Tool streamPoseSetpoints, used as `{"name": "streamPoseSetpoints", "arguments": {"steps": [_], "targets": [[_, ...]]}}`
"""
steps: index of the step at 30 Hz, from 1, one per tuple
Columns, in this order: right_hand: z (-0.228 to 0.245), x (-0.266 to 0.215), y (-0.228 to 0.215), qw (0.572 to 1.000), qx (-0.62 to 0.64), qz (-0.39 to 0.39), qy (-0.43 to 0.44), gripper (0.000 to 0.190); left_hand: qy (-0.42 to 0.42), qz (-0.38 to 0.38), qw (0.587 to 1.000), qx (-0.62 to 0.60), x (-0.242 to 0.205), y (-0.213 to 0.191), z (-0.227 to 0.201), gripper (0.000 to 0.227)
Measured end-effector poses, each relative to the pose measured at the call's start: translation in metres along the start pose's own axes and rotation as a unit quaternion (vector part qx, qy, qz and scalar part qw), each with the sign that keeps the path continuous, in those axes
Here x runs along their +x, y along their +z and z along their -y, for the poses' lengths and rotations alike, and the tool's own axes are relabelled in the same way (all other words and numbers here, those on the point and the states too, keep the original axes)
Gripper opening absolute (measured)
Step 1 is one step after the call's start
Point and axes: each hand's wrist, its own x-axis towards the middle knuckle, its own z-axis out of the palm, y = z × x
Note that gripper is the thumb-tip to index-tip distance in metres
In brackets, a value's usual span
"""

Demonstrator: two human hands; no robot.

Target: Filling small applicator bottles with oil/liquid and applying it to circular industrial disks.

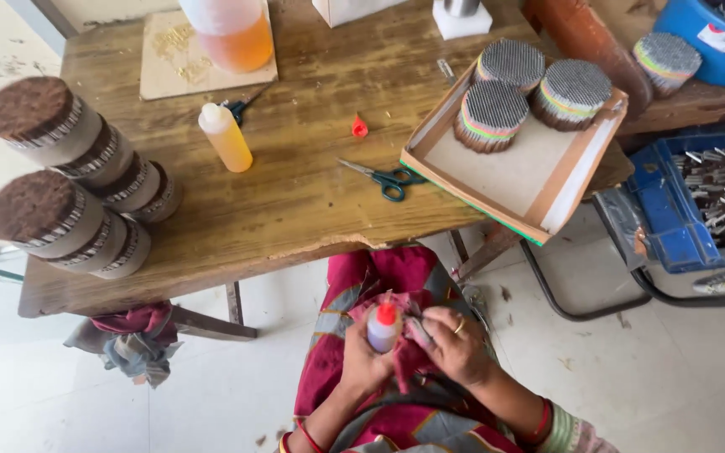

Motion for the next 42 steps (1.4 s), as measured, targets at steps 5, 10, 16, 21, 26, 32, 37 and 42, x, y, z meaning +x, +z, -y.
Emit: {"name": "streamPoseSetpoints", "arguments": {"steps": [5,10,16,21,26,32,37,42], "targets": [[-0.031,0.008,0.015,0.981,0.040,0.157,0.109,0.033,0.130,-0.107,0.986,0.010,0.090,-0.030,-0.092,0.036],[-0.054,0.063,0.011,0.930,0.080,0.357,0.045,0.053,0.196,-0.179,0.964,0.016,0.208,-0.078,-0.103,0.042],[-0.059,0.218,-0.021,0.940,0.104,0.210,0.246,0.028,0.178,-0.195,0.954,0.145,0.229,-0.105,-0.084,0.057],[-0.120,0.339,0.034,0.957,-0.128,0.204,0.159,0.033,0.226,-0.197,0.921,0.249,0.191,-0.114,-0.105,0.077],[-0.164,0.359,0.092,0.903,-0.211,0.282,0.244,0.045,0.295,-0.357,0.828,0.315,0.215,-0.169,-0.105,0.081],[-0.217,0.349,0.115,0.954,-0.144,0.198,0.171,0.033,0.170,-0.360,0.852,0.341,0.271,-0.214,-0.069,0.081],[-0.182,0.354,0.051,0.951,0.153,0.158,0.216,0.035,0.181,-0.329,0.872,0.315,0.245,-0.201,-0.078,0.060],[-0.090,0.347,-0.014,0.820,0.500,0.150,0.234,0.037,0.194,-0.059,0.979,-0.026,0.152,-0.125,-0.157,0.053]]}}
